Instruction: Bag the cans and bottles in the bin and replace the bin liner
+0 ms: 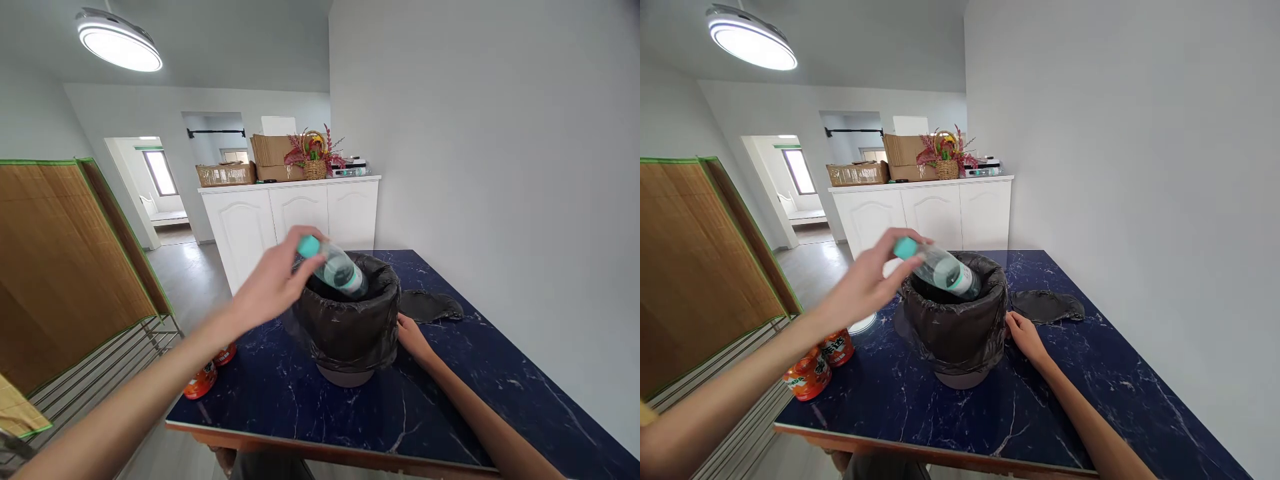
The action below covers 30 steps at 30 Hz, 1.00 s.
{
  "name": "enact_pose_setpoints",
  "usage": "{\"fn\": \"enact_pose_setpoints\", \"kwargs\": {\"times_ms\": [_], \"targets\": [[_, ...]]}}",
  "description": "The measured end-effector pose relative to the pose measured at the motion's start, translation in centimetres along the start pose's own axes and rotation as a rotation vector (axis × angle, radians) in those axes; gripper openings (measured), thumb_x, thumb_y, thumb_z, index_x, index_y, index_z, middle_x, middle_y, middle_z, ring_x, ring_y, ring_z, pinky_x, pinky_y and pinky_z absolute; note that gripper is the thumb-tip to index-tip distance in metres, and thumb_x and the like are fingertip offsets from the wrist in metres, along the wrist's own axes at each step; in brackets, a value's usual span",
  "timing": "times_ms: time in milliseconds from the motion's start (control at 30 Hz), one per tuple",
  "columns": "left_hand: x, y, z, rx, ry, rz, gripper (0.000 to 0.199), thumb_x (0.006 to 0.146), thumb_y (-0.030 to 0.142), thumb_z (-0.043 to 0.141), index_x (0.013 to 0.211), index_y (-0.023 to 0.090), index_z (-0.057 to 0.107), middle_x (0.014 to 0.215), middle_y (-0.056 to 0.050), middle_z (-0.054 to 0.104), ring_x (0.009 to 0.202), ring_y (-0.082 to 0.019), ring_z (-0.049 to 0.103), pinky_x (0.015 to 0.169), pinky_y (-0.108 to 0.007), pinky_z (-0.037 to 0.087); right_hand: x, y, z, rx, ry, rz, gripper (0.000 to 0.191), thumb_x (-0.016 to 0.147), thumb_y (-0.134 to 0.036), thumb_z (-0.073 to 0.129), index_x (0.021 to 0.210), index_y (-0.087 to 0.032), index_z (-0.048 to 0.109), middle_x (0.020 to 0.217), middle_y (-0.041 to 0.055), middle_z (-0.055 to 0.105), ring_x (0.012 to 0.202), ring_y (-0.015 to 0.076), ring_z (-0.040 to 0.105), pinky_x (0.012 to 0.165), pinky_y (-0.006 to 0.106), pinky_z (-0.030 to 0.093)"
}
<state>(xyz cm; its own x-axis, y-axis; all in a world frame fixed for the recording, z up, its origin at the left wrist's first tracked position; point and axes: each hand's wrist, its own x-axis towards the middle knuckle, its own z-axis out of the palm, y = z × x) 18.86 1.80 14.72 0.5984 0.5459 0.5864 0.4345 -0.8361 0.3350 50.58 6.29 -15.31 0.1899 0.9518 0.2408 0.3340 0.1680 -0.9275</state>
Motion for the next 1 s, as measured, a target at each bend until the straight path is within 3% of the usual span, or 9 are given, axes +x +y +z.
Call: {"fn": "enact_pose_setpoints", "kwargs": {"times_ms": [67,133,267,367,567,733,867,933,1000], "targets": [[-0.4,0.4,1.6,0.029,-0.154,0.011,0.038,0.109,0.049,0.051,0.14,0.026,0.054,0.135,-0.012,0.073,0.122,-0.03,0.072,0.101,-0.046,0.059,0.0,0.0,0.0,-0.002,0.001,-0.001,0.047,0.093,-0.064,0.055,0.092,-0.023,0.078,0.078,0.0072,0.076,0.083,0.0304,0.069,0.078,0.04,0.056],[-0.8,0.6,2.2,0.04,-0.225,0.025,0.045,0.11,0.053,0.048,0.147,0.028,0.053,0.149,-0.011,0.067,0.135,-0.03,0.065,0.112,-0.047,0.054,0.0,0.1,0.0,-0.004,0.004,-0.001,0.044,0.092,-0.062,0.056,0.092,-0.023,0.078,0.08,0.0079,0.077,0.085,0.0313,0.069,0.079,0.04,0.056],[-1.7,-1.3,0.4,0.12,-0.005,-0.09,0.049,0.112,0.055,0.035,0.147,0.026,0.055,0.154,-0.009,0.064,0.142,-0.029,0.06,0.121,-0.049,0.046,0.0,0.1,-0.1,0.002,0.016,-0.009,0.04,0.091,-0.059,0.058,0.088,-0.024,0.078,0.083,0.0085,0.077,0.087,0.0325,0.068,0.08,0.041,0.055],[-3.3,-5.5,-2.4,0.323,0.027,-0.254,0.055,0.11,0.058,0.034,0.145,0.022,0.055,0.15,-0.013,0.065,0.137,-0.034,0.062,0.118,-0.053,0.046,-0.1,0.1,-0.1,0.012,0.021,-0.019,0.04,0.09,-0.059,0.058,0.087,-0.023,0.078,0.081,0.0079,0.077,0.086,0.032,0.067,0.08,0.041,0.055],[-9.2,-14.5,-5.5,0.745,-0.471,-0.642,0.071,0.093,0.061,0.052,0.147,0.016,0.059,0.138,-0.023,0.072,0.128,-0.044,0.066,0.107,-0.056,0.048,-0.1,0.0,0.2,0.026,0.013,-0.045,0.045,0.089,-0.061,0.057,0.089,-0.021,0.079,0.081,0.008,0.077,0.085,0.0318,0.065,0.079,0.04,0.054],[-12.5,-16.2,-4.7,0.723,-0.581,-0.707,0.059,0.076,0.047,0.075,0.131,0.025,0.072,0.127,-0.019,0.078,0.12,-0.043,0.073,0.095,-0.048,0.055,-0.2,-0.2,0.2,0.022,0.0,-0.051,0.047,0.089,-0.062,0.057,0.093,-0.021,0.08,0.086,0.0094,0.078,0.086,0.0321,0.066,0.076,0.04,0.054],[-11.4,-15.2,-4.5,0.736,-0.468,-0.685,0.058,0.091,0.046,0.061,0.143,0.022,0.062,0.134,-0.02,0.073,0.114,-0.042,0.074,0.089,-0.048,0.057,-0.3,-0.3,0.0,0.007,-0.006,-0.043,0.048,0.091,-0.062,0.055,0.095,-0.021,0.08,0.083,0.0093,0.078,0.081,0.0312,0.066,0.077,0.041,0.055],[-9.7,-13.6,-4.9,0.731,-0.211,-0.613,0.062,0.099,0.055,0.052,0.151,0.021,0.054,0.139,-0.021,0.069,0.11,-0.041,0.074,0.086,-0.048,0.058,-0.4,-0.4,0.0,0.005,-0.009,-0.039,0.048,0.093,-0.062,0.055,0.096,-0.021,0.08,0.081,0.0091,0.078,0.078,0.0304,0.065,0.077,0.042,0.055],[-7.6,-11.3,-5.4,0.651,0.137,-0.458,0.067,0.099,0.064,0.054,0.151,0.021,0.052,0.14,-0.019,0.069,0.114,-0.039,0.073,0.09,-0.047,0.058,-0.4,-0.4,0.0,0.005,-0.01,-0.039,0.047,0.094,-0.061,0.054,0.096,-0.021,0.08,0.081,0.0092,0.077,0.077,0.0301,0.065,0.078,0.042,0.055]]}}
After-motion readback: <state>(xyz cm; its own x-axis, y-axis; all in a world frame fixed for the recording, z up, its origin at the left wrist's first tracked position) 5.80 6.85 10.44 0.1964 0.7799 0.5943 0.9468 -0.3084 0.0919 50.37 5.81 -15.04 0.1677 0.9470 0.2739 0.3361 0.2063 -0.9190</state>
